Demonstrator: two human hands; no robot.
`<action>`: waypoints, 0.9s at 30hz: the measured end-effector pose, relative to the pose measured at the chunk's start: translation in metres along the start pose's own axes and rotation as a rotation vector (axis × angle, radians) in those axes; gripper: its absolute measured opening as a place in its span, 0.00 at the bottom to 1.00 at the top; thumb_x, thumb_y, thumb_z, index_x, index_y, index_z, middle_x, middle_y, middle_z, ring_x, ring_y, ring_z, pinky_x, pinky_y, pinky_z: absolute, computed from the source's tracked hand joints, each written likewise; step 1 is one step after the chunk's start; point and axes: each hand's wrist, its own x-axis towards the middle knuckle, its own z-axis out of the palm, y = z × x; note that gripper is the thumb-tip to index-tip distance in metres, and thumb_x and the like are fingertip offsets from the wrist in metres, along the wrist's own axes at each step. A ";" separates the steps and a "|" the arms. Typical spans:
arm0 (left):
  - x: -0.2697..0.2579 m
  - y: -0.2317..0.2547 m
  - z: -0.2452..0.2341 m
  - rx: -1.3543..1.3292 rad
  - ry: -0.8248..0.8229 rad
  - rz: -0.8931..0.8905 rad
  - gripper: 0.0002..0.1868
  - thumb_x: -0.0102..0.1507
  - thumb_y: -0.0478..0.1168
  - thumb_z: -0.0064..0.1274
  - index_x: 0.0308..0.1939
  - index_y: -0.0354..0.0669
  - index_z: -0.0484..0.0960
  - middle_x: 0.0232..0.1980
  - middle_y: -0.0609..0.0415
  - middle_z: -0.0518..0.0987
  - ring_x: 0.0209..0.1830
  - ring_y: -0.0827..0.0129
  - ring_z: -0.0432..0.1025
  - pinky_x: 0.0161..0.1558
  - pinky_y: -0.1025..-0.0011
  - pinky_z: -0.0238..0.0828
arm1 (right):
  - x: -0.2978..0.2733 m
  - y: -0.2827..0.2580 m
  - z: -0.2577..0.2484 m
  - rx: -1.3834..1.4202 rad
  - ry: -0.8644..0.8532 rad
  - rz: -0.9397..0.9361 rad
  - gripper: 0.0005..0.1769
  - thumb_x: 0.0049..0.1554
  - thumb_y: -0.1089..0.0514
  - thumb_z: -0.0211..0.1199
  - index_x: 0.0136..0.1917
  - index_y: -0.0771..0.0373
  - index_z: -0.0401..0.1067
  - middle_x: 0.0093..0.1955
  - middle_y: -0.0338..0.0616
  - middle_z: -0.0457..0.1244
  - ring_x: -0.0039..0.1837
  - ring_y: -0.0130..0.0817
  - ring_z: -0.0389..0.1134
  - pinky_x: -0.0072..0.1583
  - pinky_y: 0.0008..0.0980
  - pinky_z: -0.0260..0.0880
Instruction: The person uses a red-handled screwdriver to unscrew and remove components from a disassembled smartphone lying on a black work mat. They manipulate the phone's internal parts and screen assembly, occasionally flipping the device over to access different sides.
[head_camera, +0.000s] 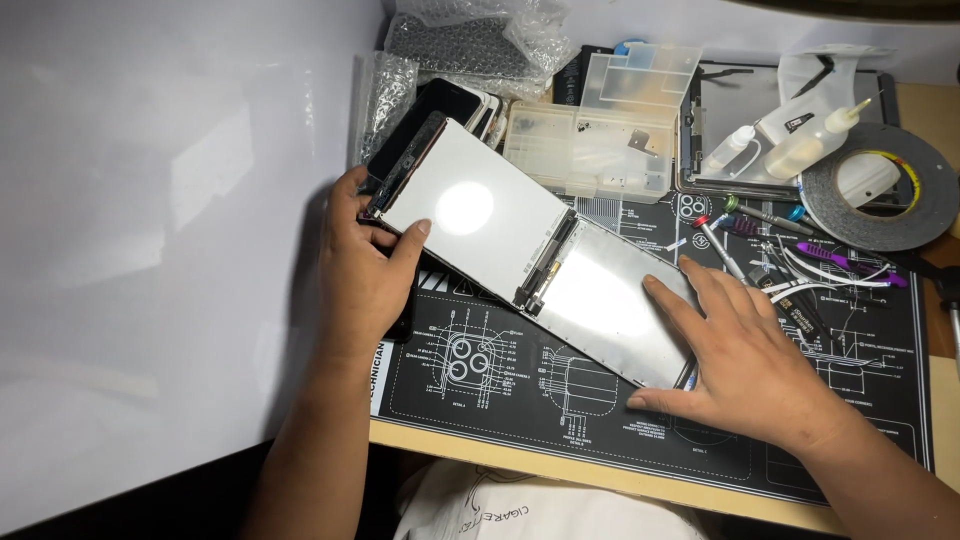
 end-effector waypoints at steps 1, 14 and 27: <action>-0.001 0.003 -0.002 0.004 -0.001 -0.001 0.39 0.58 0.45 0.65 0.70 0.54 0.64 0.60 0.55 0.76 0.33 0.75 0.75 0.50 0.66 0.72 | 0.000 -0.001 0.001 0.004 -0.001 -0.001 0.72 0.39 0.11 0.66 0.82 0.49 0.45 0.83 0.56 0.40 0.80 0.57 0.42 0.74 0.58 0.41; -0.091 0.048 0.021 0.156 -0.088 0.709 0.12 0.66 0.39 0.56 0.51 0.38 0.81 0.46 0.49 0.78 0.41 0.57 0.70 0.43 0.63 0.70 | 0.004 0.013 -0.019 0.146 0.004 0.170 0.48 0.55 0.29 0.54 0.79 0.55 0.52 0.75 0.53 0.50 0.74 0.53 0.49 0.70 0.56 0.52; -0.135 0.024 0.066 0.248 -0.386 0.722 0.26 0.67 0.52 0.52 0.65 0.43 0.77 0.68 0.51 0.75 0.57 0.53 0.66 0.54 0.52 0.63 | 0.041 0.052 0.000 -0.066 0.106 0.392 0.16 0.65 0.48 0.50 0.46 0.61 0.69 0.45 0.45 0.63 0.41 0.57 0.69 0.41 0.57 0.70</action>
